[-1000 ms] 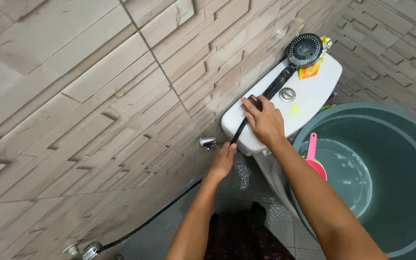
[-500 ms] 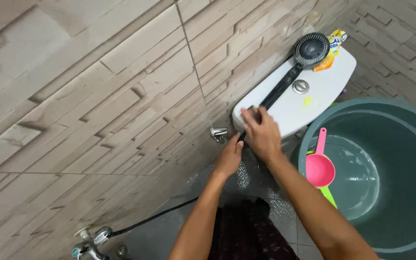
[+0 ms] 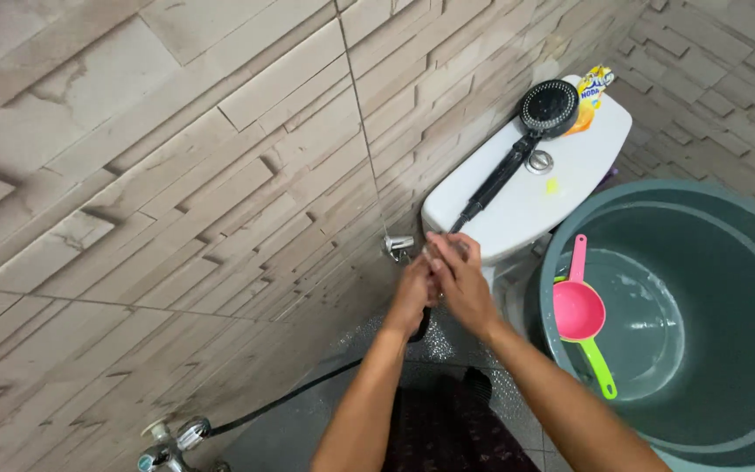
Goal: Scrubbing and rinsing a large plastic bucket and cleaning the exterior of a toilet tank.
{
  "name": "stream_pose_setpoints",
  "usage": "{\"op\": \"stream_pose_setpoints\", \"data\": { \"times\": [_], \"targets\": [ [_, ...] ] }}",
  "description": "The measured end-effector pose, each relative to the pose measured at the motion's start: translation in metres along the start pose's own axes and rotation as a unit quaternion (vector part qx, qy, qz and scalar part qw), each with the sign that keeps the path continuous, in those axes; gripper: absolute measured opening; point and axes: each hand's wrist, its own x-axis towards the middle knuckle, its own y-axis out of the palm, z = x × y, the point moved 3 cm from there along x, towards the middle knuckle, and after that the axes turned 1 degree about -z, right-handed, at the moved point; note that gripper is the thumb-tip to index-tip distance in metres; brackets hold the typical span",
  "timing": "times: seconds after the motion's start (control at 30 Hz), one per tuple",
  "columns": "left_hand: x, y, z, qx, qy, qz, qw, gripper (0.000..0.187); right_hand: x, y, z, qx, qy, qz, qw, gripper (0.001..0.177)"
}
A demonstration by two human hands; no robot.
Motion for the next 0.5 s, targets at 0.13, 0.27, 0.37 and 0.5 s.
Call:
{"op": "stream_pose_setpoints", "data": {
  "times": [0.13,0.27,0.37,0.5],
  "targets": [
    [-0.009,0.009,0.006,-0.054,-0.022,0.078,0.995,0.046,0.018,-0.007,-0.014,-0.006,-0.026,-0.075,0.997,0.044],
    [-0.005,0.004,0.000,-0.011,0.006,0.036,0.999,0.046,-0.002,-0.003,0.001,0.039,-0.036,-0.099,0.994,0.042],
    [-0.014,0.009,-0.010,0.001,0.008,0.043,0.999,0.048,0.005,-0.004,-0.006,0.060,-0.033,-0.095,0.993,0.046],
    [-0.027,0.030,-0.018,0.072,0.015,0.100,0.992,0.055,0.040,-0.013,-0.037,0.097,0.031,-0.192,0.976,0.075]
  ]
}}
